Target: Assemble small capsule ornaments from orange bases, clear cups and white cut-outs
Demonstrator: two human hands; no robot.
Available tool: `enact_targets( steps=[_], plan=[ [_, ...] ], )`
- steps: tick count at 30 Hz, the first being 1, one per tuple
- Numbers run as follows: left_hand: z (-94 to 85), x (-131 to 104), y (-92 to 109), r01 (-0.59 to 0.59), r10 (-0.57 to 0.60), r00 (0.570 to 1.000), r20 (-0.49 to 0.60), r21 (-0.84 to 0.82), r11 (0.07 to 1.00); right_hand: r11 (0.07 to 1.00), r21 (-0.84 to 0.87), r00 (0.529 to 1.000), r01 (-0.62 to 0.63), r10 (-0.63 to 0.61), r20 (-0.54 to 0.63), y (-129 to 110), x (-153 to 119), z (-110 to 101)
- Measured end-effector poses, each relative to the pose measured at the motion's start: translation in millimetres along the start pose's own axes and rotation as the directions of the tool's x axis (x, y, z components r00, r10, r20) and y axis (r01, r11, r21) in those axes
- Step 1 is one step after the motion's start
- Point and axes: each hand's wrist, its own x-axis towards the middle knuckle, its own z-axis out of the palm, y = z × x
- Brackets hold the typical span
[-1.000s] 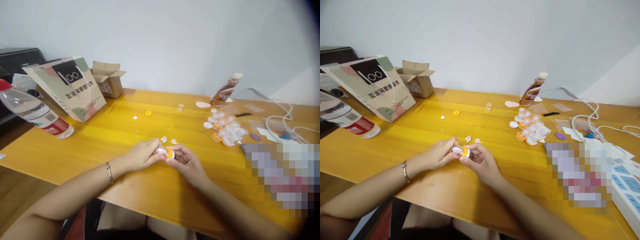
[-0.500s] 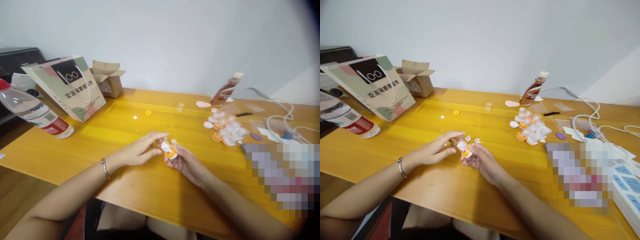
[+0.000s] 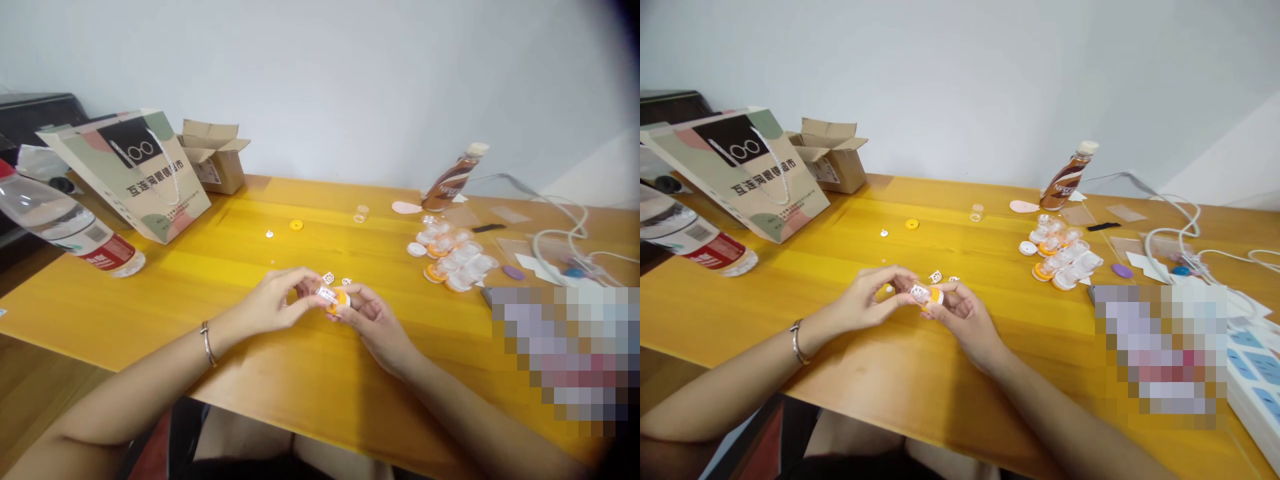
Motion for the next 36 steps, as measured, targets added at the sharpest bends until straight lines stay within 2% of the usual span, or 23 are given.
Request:
enact_targets(
  steps=[2,3,5,7,8,9,11,13,14,17,20,23,26,29,31,33,36],
  plan=[
    [2.0,-0.7,1.1,0.109,-0.109,0.994,0.009,-0.002,0.994,0.967,-0.187,0.984,0.171,-0.177,-0.013,5.3,-2.2,-0.9],
    [3.1,-1.3,1.2,0.163,-0.163,0.986,0.018,-0.007,0.987,0.921,-0.291,0.962,0.26,-0.274,-0.009,7.8,-3.7,-1.9],
    [5.1,-3.0,0.8,0.265,-0.263,0.962,0.071,-0.021,0.964,0.766,-0.503,0.895,0.401,-0.445,0.036,11.2,-6.6,-4.9],
    [6.2,-4.8,0.9,0.341,-0.332,0.931,0.15,-0.036,0.939,0.613,-0.63,0.841,0.477,-0.526,0.125,11.3,-8.3,-7.7],
    [6.3,-5.3,1.3,0.353,-0.343,0.924,0.169,-0.038,0.935,0.588,-0.645,0.835,0.489,-0.53,0.15,10.2,-8.4,-8.6],
    [6.0,-5.5,2.1,0.342,-0.332,0.928,0.167,-0.037,0.939,0.612,-0.628,0.844,0.481,-0.516,0.144,8.6,-7.9,-8.9],
    [4.2,-4.5,3.9,0.258,-0.251,0.958,0.137,-0.034,0.966,0.772,-0.501,0.906,0.391,-0.419,0.062,4.6,-5.7,-7.6],
    [1.1,-2.3,5.0,0.127,-0.122,0.984,0.126,-0.032,0.991,0.931,-0.292,0.972,0.222,-0.236,-0.016,0.7,-3.1,-4.7],
    [-0.6,-1.0,5.1,0.062,-0.057,0.99,0.133,-0.033,0.998,0.973,-0.187,0.989,0.134,-0.143,-0.031,-1.0,-2.0,-3.0],
    [-5.8,2.6,3.3,-0.103,0.112,0.98,0.162,-0.059,0.993,0.991,0.089,0.995,-0.103,0.103,0.007,-3.8,-0.6,0.8],
    [-8.5,4.4,0.5,-0.154,0.171,0.97,0.175,-0.108,0.982,0.925,0.256,0.96,-0.279,0.263,0.098,-3.8,-0.7,1.2],
    [-7.6,3.9,-1.0,-0.103,0.124,0.976,0.179,-0.121,0.987,0.911,0.279,0.953,-0.303,0.292,0.082,-2.6,-0.3,0.1],
    [-4.8,2.1,1.3,0.004,0.014,0.985,0.17,-0.108,0.994,0.962,0.195,0.981,-0.191,0.193,0.013,-1.7,-0.2,0.4],
    [-3.1,0.7,6.2,0.076,-0.073,0.98,0.183,-0.012,0.997,0.983,0.134,0.992,-0.128,0.127,0.017,-2.1,-1.2,3.0],
    [-3.3,0.1,8.6,0.026,-0.035,0.981,0.191,0.051,0.998,0.973,0.168,0.987,-0.158,0.154,0.034,-3.2,-2.4,5.6],
    [-3.7,-0.5,9.4,-0.069,0.053,0.981,0.185,0.077,0.995,0.954,0.227,0.98,-0.198,0.193,0.045,-4.4,-3.9,8.5],
    [-3.7,-1.4,7.8,-0.217,0.198,0.959,0.201,0.074,0.973,0.914,0.321,0.969,-0.247,0.234,0.079,-6.3,-6.7,12.8]
  ],
)
